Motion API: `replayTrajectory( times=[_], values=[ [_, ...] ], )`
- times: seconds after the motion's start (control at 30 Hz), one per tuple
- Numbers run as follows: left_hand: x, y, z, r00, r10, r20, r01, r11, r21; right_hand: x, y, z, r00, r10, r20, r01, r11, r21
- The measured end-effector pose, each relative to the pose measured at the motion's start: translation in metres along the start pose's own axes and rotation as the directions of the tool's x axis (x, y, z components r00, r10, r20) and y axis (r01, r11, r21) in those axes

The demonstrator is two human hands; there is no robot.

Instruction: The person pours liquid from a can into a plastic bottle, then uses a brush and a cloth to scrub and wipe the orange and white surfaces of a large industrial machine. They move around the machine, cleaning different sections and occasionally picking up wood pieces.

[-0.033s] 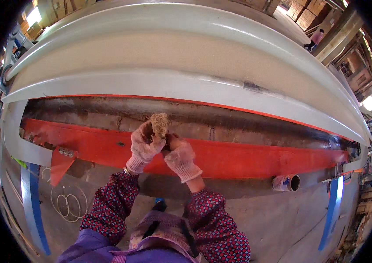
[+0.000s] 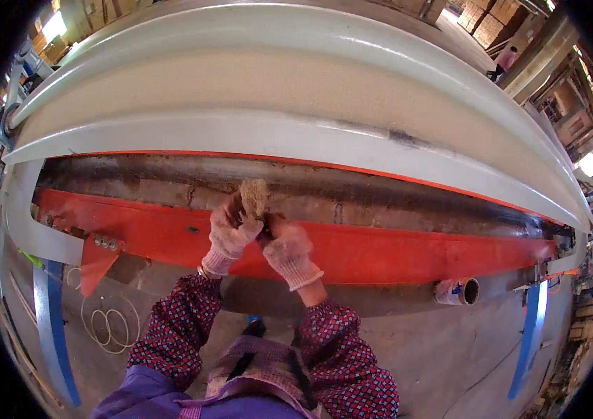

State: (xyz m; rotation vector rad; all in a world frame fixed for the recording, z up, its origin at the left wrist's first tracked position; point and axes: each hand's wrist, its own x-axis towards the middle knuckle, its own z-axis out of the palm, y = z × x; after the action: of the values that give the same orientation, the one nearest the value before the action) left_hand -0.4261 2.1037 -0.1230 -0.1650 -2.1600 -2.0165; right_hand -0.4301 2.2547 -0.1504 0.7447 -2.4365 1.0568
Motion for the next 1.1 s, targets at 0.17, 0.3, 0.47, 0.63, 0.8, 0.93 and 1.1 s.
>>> replayTrajectory(
  times=[0.17,0.3,0.47,0.63,0.8,0.93,1.1],
  values=[
    [-0.006,0.0,0.014,0.995,-0.074,-0.063,0.04,0.906,-0.422,-0.003,-0.002,0.007,0.999,0.05,-0.002,-0.05,0.995,-0.085],
    [-0.017,-0.012,0.017,0.958,-0.258,-0.129,0.241,0.962,-0.129,-0.009,-0.018,0.003,0.971,0.226,0.08,-0.195,0.94,-0.28],
    [-0.017,-0.01,0.003,0.975,-0.217,0.04,0.221,0.952,-0.21,0.008,-0.026,-0.035,0.849,0.5,0.17,-0.524,0.836,0.159],
    [-0.018,-0.025,-0.008,0.964,-0.154,0.216,0.207,0.946,-0.249,0.034,-0.027,-0.06,0.964,0.227,0.141,-0.251,0.949,0.19],
    [-0.024,-0.027,0.006,0.978,-0.067,0.2,0.068,0.998,0.001,0.033,-0.026,-0.063,0.952,0.229,0.202,-0.282,0.912,0.298],
    [-0.029,-0.031,0.016,0.954,-0.195,0.228,0.254,0.93,-0.265,0.031,-0.026,-0.066,0.937,0.244,0.249,-0.323,0.874,0.363],
    [-0.01,0.025,-0.004,0.943,0.184,0.279,-0.265,0.92,0.288,0.044,-0.057,-0.078,0.973,0.217,0.073,-0.228,0.887,0.401]
  ],
)
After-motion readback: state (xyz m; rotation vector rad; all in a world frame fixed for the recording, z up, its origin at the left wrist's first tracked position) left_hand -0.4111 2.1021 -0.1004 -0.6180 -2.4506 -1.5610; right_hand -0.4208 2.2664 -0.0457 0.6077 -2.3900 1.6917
